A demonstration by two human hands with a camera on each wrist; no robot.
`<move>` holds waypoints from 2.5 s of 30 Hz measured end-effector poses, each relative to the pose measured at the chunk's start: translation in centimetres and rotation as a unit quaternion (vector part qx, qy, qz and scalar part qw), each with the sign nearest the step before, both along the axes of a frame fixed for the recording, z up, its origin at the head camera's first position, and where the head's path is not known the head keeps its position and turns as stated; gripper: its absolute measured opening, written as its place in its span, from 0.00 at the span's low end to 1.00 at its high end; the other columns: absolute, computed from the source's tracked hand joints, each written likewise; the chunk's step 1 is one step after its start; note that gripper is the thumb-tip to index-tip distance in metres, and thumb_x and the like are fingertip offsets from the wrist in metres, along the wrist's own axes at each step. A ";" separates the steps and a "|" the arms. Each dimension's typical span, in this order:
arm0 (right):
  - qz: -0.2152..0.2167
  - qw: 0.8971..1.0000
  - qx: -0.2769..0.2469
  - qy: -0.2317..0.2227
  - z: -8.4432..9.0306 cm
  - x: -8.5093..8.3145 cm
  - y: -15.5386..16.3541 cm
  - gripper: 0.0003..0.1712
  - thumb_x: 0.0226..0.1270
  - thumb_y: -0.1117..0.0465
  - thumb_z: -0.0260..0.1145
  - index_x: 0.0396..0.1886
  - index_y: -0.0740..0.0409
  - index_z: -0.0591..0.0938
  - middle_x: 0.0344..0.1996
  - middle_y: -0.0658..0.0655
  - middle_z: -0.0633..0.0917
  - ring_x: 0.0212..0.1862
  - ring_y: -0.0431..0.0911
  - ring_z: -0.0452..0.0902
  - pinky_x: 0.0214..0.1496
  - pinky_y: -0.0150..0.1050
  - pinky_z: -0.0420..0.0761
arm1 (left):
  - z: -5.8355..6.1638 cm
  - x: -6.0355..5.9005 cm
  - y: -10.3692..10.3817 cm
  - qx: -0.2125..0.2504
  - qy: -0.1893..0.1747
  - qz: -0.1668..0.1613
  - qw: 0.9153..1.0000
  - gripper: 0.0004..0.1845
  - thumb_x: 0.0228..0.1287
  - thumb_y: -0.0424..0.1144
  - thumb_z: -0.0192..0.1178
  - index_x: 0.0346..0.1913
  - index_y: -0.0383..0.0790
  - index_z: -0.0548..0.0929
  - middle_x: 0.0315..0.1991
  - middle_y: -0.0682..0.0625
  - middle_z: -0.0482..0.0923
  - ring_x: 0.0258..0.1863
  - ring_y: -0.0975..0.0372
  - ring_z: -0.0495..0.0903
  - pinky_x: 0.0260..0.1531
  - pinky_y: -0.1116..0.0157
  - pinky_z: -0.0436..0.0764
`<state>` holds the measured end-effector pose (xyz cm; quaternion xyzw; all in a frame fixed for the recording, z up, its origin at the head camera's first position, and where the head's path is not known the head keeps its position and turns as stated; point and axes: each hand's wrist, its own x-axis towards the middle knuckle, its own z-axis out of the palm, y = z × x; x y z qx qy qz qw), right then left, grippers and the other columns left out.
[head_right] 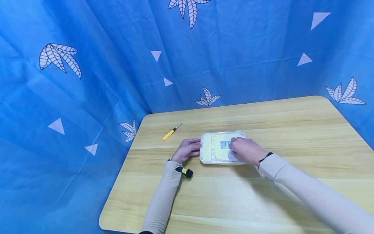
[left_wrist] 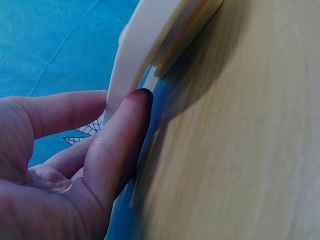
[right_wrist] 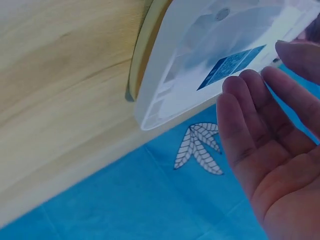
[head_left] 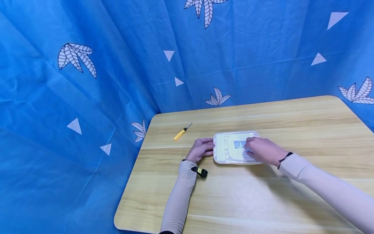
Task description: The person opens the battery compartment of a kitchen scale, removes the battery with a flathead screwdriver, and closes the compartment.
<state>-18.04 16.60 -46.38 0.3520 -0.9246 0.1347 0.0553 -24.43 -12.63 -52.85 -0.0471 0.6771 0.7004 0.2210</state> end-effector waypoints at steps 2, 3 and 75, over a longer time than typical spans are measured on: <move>0.008 1.000 0.008 0.005 -0.1 0.1 -0.3 0.09 0.60 0.71 0.73 0.24 0.54 0.85 0.24 0.48 0.78 0.27 0.38 0.68 0.25 0.29 0.73 | -0.1 0.0 0.0 0.000 -0.001 0.002 1.000 0.24 0.69 0.28 0.65 0.66 0.30 0.78 0.58 0.35 0.84 0.47 0.57 0.90 0.47 0.66 0.91; 0.010 1.000 0.013 0.006 -0.2 0.1 -0.5 0.11 0.60 0.71 0.72 0.23 0.53 0.84 0.24 0.47 0.77 0.27 0.38 0.67 0.24 0.28 0.71 | -0.1 0.0 0.0 0.000 -0.001 0.003 1.000 0.24 0.69 0.28 0.65 0.66 0.30 0.78 0.59 0.35 0.84 0.46 0.57 0.90 0.47 0.66 0.91; 0.043 0.990 0.092 0.101 0.0 -0.1 -1.2 0.07 0.58 0.67 0.75 0.24 0.55 0.85 0.22 0.50 0.80 0.23 0.40 0.70 0.20 0.32 0.75 | -0.3 0.1 0.1 0.006 0.005 0.005 1.000 0.23 0.68 0.27 0.65 0.66 0.29 0.79 0.59 0.34 0.84 0.50 0.54 0.89 0.48 0.64 0.91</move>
